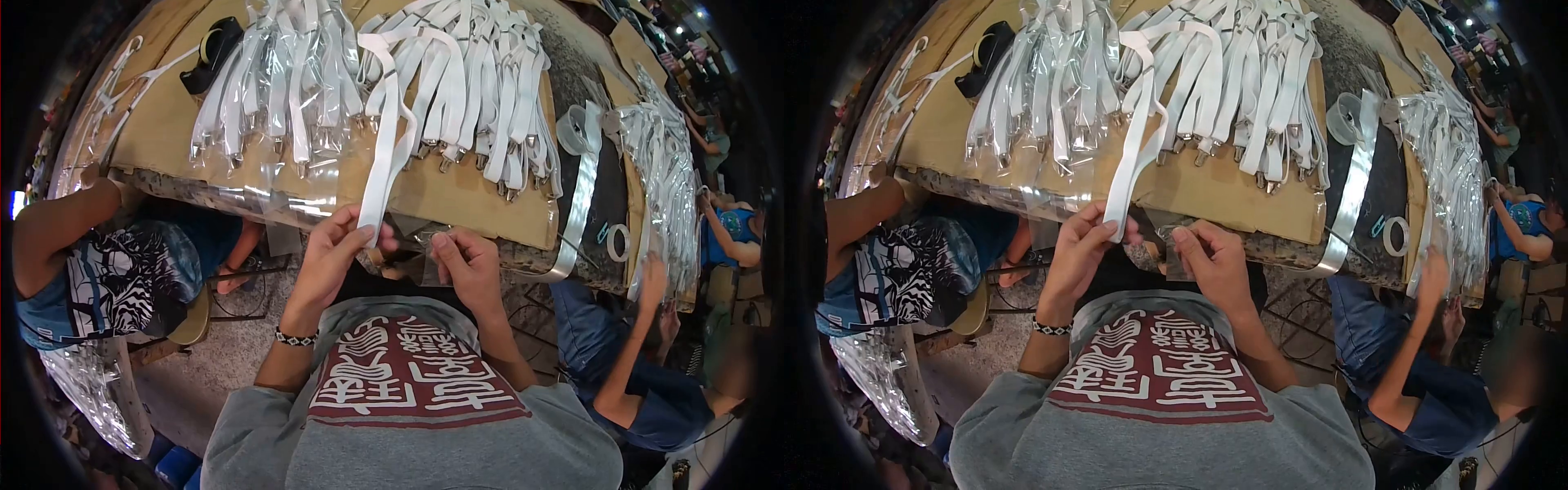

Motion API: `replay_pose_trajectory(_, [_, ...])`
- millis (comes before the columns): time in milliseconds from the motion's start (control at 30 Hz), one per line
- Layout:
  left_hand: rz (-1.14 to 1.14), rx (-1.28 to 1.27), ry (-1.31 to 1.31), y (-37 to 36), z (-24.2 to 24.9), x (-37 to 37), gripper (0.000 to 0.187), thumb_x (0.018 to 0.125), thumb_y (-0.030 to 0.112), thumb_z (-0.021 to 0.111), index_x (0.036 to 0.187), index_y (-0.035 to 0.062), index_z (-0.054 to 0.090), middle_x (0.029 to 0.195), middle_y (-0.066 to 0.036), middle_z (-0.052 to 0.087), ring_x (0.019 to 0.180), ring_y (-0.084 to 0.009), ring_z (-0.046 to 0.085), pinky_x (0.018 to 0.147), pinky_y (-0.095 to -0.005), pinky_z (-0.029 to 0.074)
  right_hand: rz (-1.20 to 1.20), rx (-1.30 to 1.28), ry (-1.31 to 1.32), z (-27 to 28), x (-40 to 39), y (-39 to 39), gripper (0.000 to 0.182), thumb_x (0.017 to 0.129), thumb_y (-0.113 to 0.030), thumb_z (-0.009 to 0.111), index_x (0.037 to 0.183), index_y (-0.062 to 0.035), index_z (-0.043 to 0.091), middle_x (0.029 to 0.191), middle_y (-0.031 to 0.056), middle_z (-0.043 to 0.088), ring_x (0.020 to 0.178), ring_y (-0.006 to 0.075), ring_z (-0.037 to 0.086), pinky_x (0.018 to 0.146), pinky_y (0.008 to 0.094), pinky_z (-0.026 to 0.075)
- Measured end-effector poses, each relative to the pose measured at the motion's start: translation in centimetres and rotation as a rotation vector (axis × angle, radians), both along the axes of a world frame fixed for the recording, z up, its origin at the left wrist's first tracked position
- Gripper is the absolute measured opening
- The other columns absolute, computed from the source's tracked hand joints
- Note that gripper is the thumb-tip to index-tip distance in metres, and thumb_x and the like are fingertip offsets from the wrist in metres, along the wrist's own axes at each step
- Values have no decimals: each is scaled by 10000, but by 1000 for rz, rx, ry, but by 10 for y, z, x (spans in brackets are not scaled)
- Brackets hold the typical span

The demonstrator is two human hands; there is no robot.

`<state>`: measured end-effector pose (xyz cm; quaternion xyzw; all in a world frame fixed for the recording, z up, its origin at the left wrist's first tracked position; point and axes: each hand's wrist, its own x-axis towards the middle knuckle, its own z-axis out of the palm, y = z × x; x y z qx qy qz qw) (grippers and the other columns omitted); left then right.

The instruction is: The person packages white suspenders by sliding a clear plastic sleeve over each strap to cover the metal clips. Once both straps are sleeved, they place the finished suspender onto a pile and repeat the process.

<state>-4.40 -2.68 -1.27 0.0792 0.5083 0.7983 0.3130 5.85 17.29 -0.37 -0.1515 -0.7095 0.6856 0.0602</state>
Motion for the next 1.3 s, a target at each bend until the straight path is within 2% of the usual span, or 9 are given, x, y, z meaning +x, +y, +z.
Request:
replay_pose_trajectory(133, [-2,104,96,11,18,-11,313,1000,69,589,1278,-62,529,1170,-199,689,1116,-297,689,1021,-382,512,91,104,11,6,2,-2,314,1005,-248,653,822,7,644,589,-13,551,528,49,483,497,238,374])
replay_pose_trajectory(267, [-55,231,-26,26,36,-15,363,1023,114,570,1340,-41,489,1204,-214,680,1146,-304,682,973,-374,547,152,207,54,10,2,-7,272,992,-227,664,845,1,657,590,15,571,532,63,483,503,263,378])
replay_pose_trajectory(467, [-110,220,-109,35,36,-12,395,1038,142,551,1382,-24,452,1259,-217,657,1146,-303,682,958,-368,566,184,295,131,6,4,-5,192,953,-187,703,903,-5,667,642,70,620,542,121,527,526,285,416])
replay_pose_trajectory(567, [-96,226,-103,34,35,-10,402,1040,149,549,1388,-22,446,1272,-217,650,1143,-304,684,956,-364,566,187,294,111,11,6,-4,173,958,-119,694,903,40,658,683,63,643,602,100,591,566,256,464])
replay_pose_trajectory(667, [-96,214,-98,33,36,-9,396,1039,150,550,1383,-21,451,1280,-219,645,1144,-304,683,957,-362,564,196,311,119,6,8,-1,143,951,-96,698,940,42,663,723,61,660,633,90,600,578,248,466])
replay_pose_trajectory(767, [-104,240,-89,36,37,-6,398,1039,153,553,1384,-16,447,1281,-218,644,1149,-303,681,959,-360,562,169,231,136,1,9,-1,154,924,-123,726,985,7,669,768,104,664,619,135,600,575,282,466])
replay_pose_trajectory(1067, [-138,232,-67,42,37,-2,442,1021,153,586,1398,-1,413,1300,-212,632,1162,-291,676,944,-331,561,172,206,99,11,11,-1,147,917,-84,720,1005,17,661,801,80,671,651,92,582,594,259,466])
replay_pose_trajectory(1167, [-134,241,-53,45,37,-1,455,1013,159,602,1393,3,407,1295,-215,633,1160,-290,677,931,-327,567,154,152,101,9,12,-2,150,924,-81,728,999,32,664,838,30,689,684,43,547,607,213,429])
replay_pose_trajectory(1300, [-120,194,-18,48,42,2,456,1009,161,608,1383,1,401,1289,-217,636,1149,-283,683,861,-295,580,175,149,85,11,12,0,149,923,-78,726,999,33,662,848,37,694,706,49,571,625,217,449])
